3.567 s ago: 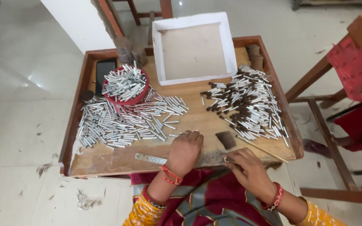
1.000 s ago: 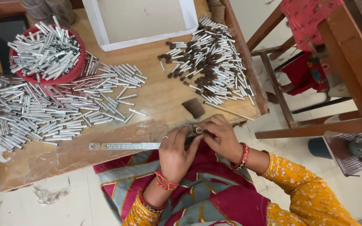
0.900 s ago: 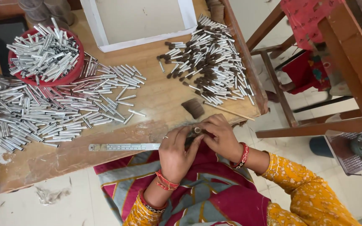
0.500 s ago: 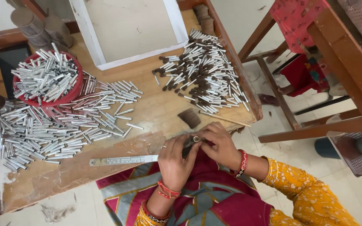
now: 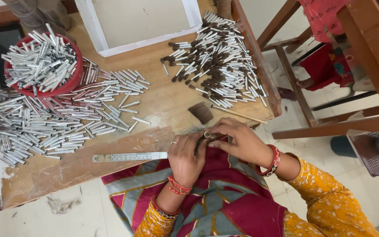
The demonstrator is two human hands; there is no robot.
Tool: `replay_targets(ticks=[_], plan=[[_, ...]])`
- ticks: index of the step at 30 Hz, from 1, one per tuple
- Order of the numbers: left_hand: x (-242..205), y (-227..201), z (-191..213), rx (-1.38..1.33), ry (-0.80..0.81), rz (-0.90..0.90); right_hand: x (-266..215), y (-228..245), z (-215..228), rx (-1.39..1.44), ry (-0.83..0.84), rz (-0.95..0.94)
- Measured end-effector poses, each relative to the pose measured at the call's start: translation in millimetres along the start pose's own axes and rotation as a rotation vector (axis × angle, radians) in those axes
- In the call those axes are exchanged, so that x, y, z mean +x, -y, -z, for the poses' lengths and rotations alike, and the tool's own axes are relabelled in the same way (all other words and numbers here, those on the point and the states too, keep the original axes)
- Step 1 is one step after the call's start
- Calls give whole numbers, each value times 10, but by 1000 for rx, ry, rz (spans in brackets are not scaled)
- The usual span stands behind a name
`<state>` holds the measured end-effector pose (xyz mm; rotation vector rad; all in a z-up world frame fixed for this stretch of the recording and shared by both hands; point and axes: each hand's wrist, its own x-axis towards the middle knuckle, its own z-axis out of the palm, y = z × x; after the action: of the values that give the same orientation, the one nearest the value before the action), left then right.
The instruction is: The person sits at a low table and assembles small cylindrical components by inserting a dark, fibrous material into a metal tube. They handle the parts by hand, repeatedly picking up a tube and the fibrous material, inserting the material, and placing the finished assembly on the table.
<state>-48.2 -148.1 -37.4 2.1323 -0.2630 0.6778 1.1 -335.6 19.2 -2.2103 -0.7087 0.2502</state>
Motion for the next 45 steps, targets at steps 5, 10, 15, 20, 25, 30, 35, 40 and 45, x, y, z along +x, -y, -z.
replay_targets(ticks=[5, 10, 15, 20, 25, 30, 35, 40, 45], plan=[[-16, 18, -28, 11, 0, -6, 18, -74, -66, 94, -88, 23], [-10, 7, -13, 8, 8, -2, 83, -62, -109, 110, -102, -39], [2, -1, -19, 21, -1, -6, 111, -107, -147, 259, -128, -80], [35, -118, 79, 10, -5, 12, 20, -304, -316, 384, -254, -56], [-186, -219, 157, -319, 87, 395, -230, -225, -339, 592, -330, -68], [-469, -1, 16, -1303, 303, 841, -491, -119, -494, 803, -334, 1], [-473, 9, 80, -1523, 387, 911, -580, -101, -579, 763, -353, 20], [-472, 17, 95, -1570, 407, 956, -612, -92, -615, 845, -374, 81], [-540, 25, 28, -1437, 348, 934, -604, -108, -613, 839, -356, 110]])
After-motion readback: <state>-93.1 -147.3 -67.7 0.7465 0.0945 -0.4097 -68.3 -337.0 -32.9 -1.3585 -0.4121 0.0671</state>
